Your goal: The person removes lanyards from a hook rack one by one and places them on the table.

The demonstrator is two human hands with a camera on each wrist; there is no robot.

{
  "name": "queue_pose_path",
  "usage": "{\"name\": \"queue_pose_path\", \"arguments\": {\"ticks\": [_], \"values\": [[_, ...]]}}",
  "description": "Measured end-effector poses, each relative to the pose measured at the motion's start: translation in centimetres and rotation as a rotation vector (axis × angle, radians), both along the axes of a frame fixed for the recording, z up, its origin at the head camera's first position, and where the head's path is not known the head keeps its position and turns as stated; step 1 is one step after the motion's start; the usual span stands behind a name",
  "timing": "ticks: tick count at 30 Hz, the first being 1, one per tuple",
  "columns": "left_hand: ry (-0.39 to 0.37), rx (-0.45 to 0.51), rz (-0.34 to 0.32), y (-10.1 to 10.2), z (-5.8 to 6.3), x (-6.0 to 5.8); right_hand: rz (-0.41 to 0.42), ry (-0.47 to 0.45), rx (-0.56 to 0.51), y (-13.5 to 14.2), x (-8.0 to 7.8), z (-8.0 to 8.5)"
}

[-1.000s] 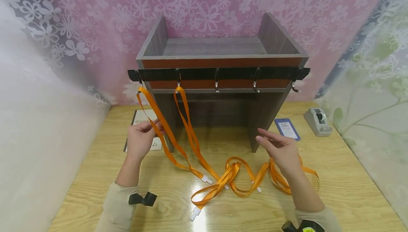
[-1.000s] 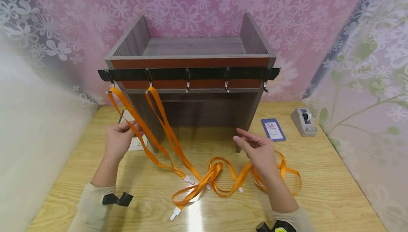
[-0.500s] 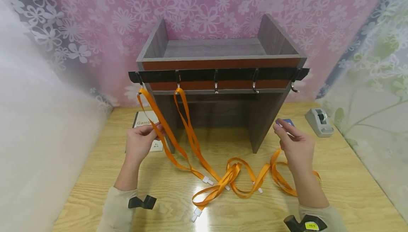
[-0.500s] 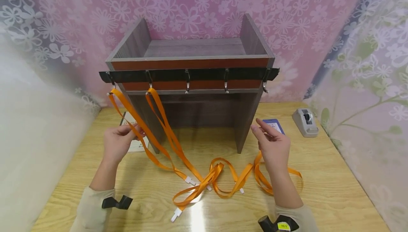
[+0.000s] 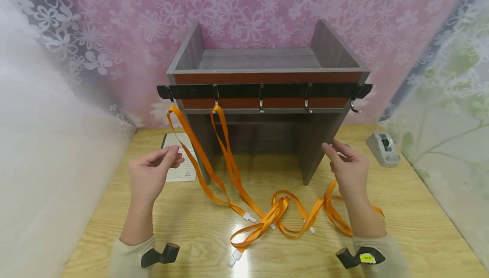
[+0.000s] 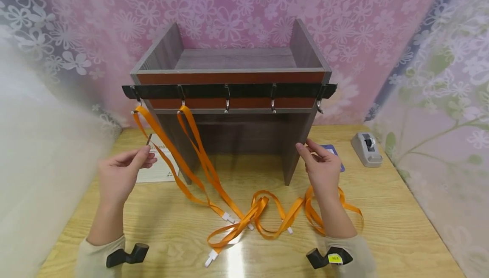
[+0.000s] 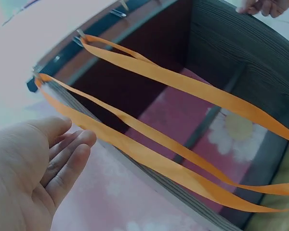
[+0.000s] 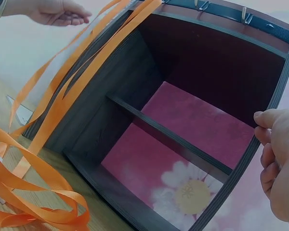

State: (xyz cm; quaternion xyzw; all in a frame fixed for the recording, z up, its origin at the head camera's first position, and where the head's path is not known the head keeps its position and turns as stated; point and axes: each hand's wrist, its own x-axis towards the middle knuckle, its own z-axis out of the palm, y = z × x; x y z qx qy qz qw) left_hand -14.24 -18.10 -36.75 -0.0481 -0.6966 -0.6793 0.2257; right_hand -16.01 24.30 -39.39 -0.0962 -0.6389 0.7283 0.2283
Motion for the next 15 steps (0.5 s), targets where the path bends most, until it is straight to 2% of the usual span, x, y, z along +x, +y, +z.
{"name": "queue_pose_path", "arguments": {"ticks": [7,15], "values": [[0.058,0.021,-0.073,0.2,1.5,0.7,-0.002,0.008,0.001,0.3,-0.3,0.0],[0.115,-0.095,-0.162,1.3,2.8,0.7,0.004,-0.025,0.007,0.3,-0.3,-0.1]]}}
